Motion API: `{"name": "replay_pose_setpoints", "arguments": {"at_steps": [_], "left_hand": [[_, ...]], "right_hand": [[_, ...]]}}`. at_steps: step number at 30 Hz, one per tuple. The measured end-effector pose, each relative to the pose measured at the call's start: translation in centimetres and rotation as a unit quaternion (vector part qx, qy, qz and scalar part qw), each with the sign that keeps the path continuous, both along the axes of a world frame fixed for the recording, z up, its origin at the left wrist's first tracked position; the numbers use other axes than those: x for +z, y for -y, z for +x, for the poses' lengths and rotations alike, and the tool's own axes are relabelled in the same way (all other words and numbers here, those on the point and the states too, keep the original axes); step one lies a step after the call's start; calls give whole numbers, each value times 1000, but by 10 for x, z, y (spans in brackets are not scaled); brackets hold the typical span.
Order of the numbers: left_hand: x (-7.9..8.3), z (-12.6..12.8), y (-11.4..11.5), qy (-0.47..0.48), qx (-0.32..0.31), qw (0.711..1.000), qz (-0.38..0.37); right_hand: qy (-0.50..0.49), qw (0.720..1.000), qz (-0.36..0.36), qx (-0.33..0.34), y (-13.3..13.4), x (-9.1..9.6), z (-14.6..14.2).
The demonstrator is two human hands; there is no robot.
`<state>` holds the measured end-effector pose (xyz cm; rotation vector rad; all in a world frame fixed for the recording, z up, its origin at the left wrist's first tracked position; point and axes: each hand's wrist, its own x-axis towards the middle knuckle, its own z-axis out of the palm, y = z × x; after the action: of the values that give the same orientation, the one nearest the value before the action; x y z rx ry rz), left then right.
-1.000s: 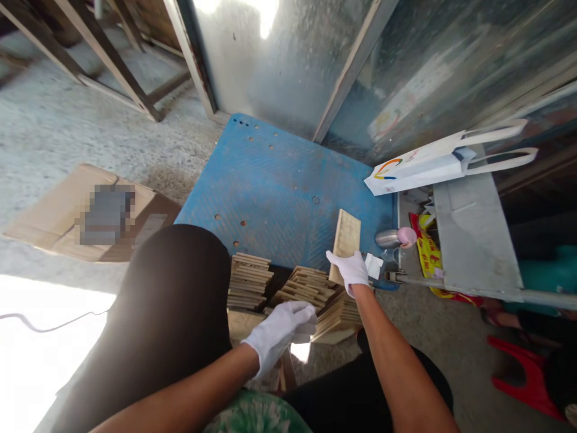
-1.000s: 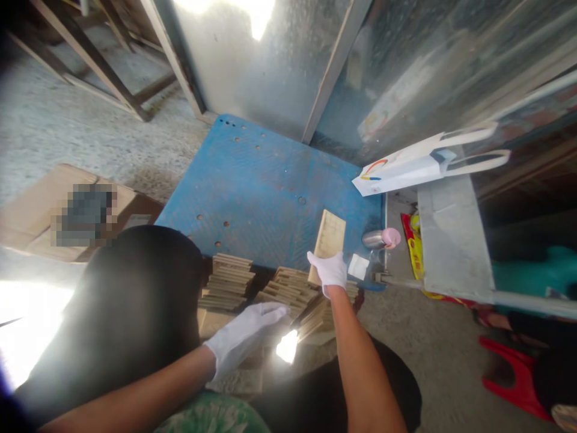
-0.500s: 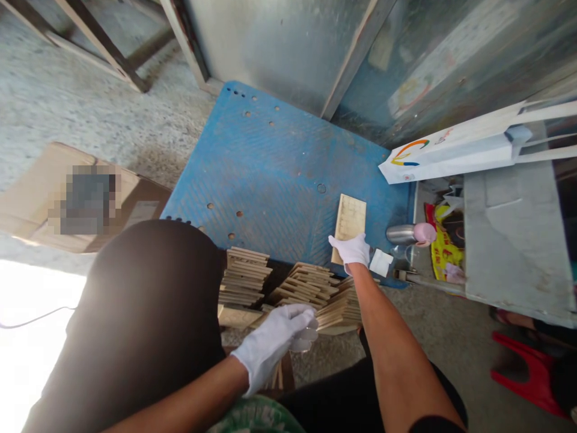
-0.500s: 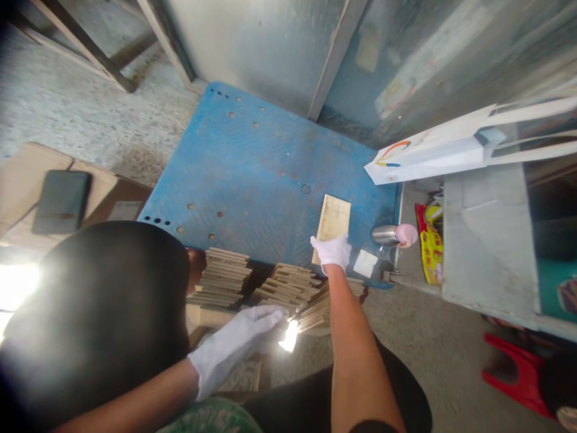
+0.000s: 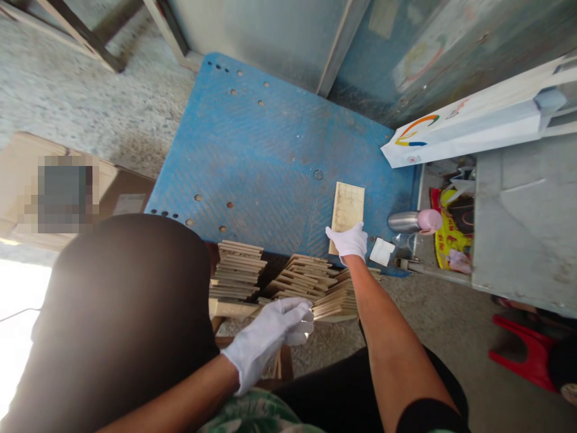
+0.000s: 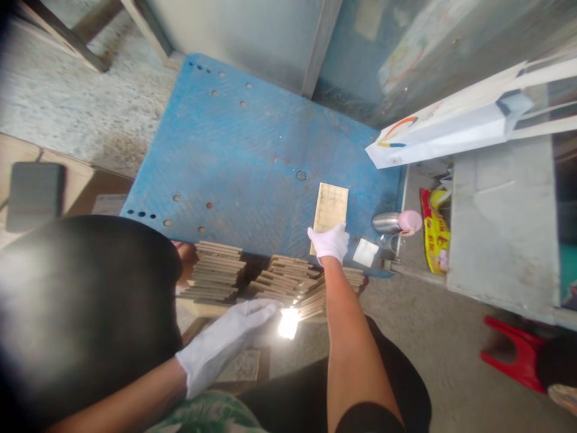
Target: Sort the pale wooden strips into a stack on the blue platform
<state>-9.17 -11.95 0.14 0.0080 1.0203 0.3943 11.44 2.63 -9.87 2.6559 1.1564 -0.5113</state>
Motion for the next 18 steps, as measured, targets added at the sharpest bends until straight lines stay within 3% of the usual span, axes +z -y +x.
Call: {"name": "replay_pose_setpoints", "arguments": {"at_steps": [8,15,18], "left_hand": [[5,1,-2,3,-8,1000,7],[13,2,-4,5,-29,999,35],[14,3,-4,-12,-42,998,41]], "right_hand": [[-13,998,57,-29,-3,9,11],[-73,976,201,-32,27,58,56],[-185,927,315,-85,51,86,70]]}}
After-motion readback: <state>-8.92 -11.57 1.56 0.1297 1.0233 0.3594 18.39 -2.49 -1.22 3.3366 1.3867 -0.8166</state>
